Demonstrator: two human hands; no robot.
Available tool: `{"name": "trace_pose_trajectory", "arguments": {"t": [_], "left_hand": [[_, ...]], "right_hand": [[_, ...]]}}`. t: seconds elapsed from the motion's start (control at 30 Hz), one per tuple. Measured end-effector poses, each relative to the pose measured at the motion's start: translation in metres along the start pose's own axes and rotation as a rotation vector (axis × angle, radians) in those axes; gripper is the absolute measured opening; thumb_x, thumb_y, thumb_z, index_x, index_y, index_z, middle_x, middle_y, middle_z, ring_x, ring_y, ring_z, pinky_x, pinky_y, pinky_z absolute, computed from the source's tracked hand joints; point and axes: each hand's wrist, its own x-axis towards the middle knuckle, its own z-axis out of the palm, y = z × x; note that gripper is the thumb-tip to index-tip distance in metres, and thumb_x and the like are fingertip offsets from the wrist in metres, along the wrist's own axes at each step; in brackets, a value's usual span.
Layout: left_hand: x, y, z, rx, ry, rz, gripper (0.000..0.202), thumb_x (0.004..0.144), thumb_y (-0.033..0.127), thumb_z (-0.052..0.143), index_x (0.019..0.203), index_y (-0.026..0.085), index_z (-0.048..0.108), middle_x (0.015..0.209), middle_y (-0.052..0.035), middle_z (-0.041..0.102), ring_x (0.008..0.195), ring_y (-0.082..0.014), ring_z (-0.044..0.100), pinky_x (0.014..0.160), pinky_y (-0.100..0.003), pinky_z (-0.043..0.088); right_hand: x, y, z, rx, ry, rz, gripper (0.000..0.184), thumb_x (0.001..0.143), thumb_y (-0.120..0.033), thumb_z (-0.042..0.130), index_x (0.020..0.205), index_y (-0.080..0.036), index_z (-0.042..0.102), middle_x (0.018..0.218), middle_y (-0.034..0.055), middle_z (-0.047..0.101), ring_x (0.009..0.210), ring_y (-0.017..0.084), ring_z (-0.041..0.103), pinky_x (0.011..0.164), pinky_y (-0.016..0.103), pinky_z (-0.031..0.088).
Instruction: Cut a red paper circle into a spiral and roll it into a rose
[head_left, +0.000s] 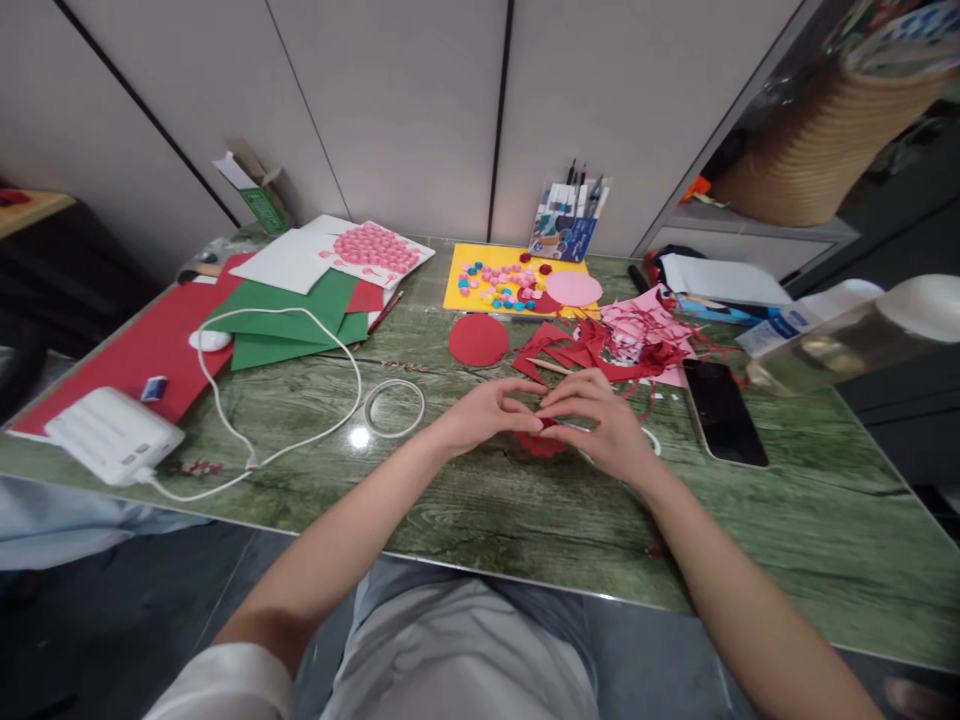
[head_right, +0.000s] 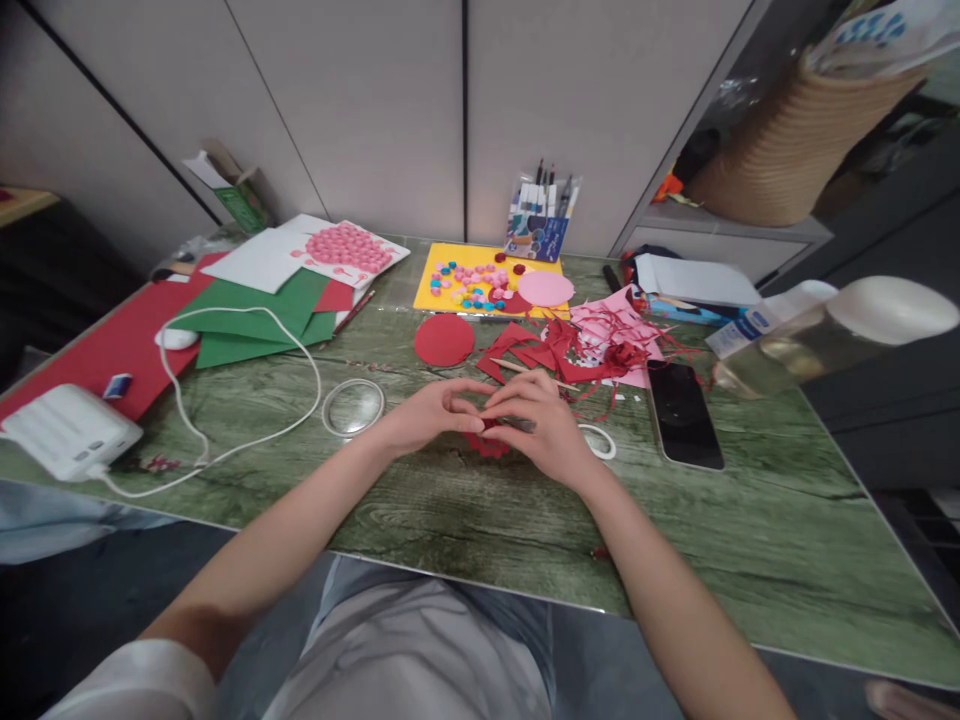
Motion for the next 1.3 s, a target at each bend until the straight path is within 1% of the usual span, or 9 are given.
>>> {"name": "trace_pose_trajectory", "arguments": {"t": [0.13,0.27,0.4,0.63,0.87,0.97,1.07,1.17,1.3], "left_hand": [[0.004,-0.008,0.016,-0.210,0.234,0.046,0.045,0.062,0.020,0.075,0.104,0.014,0.059,0.072,-0.0014,0.068,0.064,-0.0092,0.061,0.070,-0.024,0.042],[0.004,-0.011,0.024,-0.370,0.311,0.031,0.040,0.060,0.018,0.076,0.097,0.014,0.060,0.073,-0.0004,0.068,0.068,-0.0088,0.061,0.071,-0.023,0.042],[0.004,-0.010,0.021,-0.343,0.299,0.010,0.044,0.054,0.014,0.078,0.094,0.013,0.059,0.067,0.0001,0.067,0.062,-0.0091,0.061,0.070,-0.024,0.042],[0.000,-0.001,0.013,-0.097,0.157,0.015,0.048,0.052,0.013,0.078,0.096,0.014,0.058,0.064,0.0000,0.068,0.058,-0.0109,0.061,0.067,-0.025,0.044],[-0.004,0.008,0.005,0.204,0.035,-0.035,0.047,0.054,0.014,0.076,0.098,0.013,0.058,0.061,0.0002,0.065,0.057,-0.0121,0.059,0.063,-0.025,0.042],[-0.004,0.010,0.001,0.255,-0.021,-0.060,0.045,0.055,0.014,0.075,0.096,0.013,0.058,0.060,0.0008,0.064,0.057,-0.0127,0.058,0.060,-0.024,0.041],[-0.003,0.007,0.004,0.184,0.006,-0.055,0.045,0.055,0.013,0.075,0.097,0.014,0.059,0.062,0.0004,0.064,0.058,-0.0125,0.058,0.062,-0.025,0.042],[-0.001,0.000,0.014,-0.030,0.147,0.023,0.042,0.058,0.016,0.074,0.097,0.015,0.060,0.067,-0.0002,0.066,0.061,-0.0112,0.059,0.067,-0.025,0.042],[0.000,-0.010,0.030,-0.286,0.257,0.096,0.037,0.061,0.019,0.074,0.095,0.015,0.061,0.072,-0.0008,0.067,0.067,-0.0103,0.060,0.071,-0.024,0.043]], "right_hand": [[0.000,0.003,0.005,-0.156,0.113,0.047,0.013,0.078,-0.029,0.065,0.091,-0.024,0.065,0.095,0.0044,0.065,0.097,0.023,0.048,0.087,0.043,0.038],[-0.002,0.005,0.013,-0.266,0.159,0.057,0.013,0.080,-0.028,0.063,0.092,-0.024,0.064,0.097,0.0049,0.065,0.097,0.025,0.047,0.085,0.045,0.035],[-0.002,0.004,0.010,-0.255,0.146,0.037,0.013,0.079,-0.031,0.064,0.091,-0.026,0.066,0.096,0.0041,0.067,0.095,0.025,0.048,0.084,0.044,0.036],[-0.001,-0.001,-0.002,-0.147,0.090,-0.042,0.012,0.072,-0.033,0.070,0.083,-0.028,0.071,0.084,0.0021,0.070,0.091,0.024,0.049,0.083,0.042,0.040],[-0.002,-0.001,0.003,-0.093,-0.009,-0.066,0.014,0.071,-0.036,0.070,0.082,-0.028,0.072,0.084,0.0025,0.070,0.095,0.025,0.048,0.082,0.043,0.042],[-0.001,-0.003,0.005,-0.065,-0.065,-0.065,0.014,0.071,-0.035,0.070,0.083,-0.028,0.072,0.086,0.0024,0.070,0.096,0.024,0.048,0.083,0.041,0.042],[-0.001,-0.003,0.005,-0.072,-0.033,-0.045,0.012,0.071,-0.034,0.071,0.081,-0.027,0.071,0.085,0.0022,0.070,0.095,0.024,0.049,0.083,0.042,0.042],[-0.001,-0.001,0.004,-0.116,0.104,0.008,0.010,0.073,-0.034,0.070,0.080,-0.027,0.071,0.084,0.0027,0.070,0.092,0.024,0.050,0.083,0.043,0.041],[-0.001,-0.001,0.004,-0.188,0.232,0.018,0.009,0.075,-0.033,0.068,0.081,-0.027,0.069,0.085,0.0032,0.069,0.090,0.024,0.050,0.082,0.043,0.041]]}}
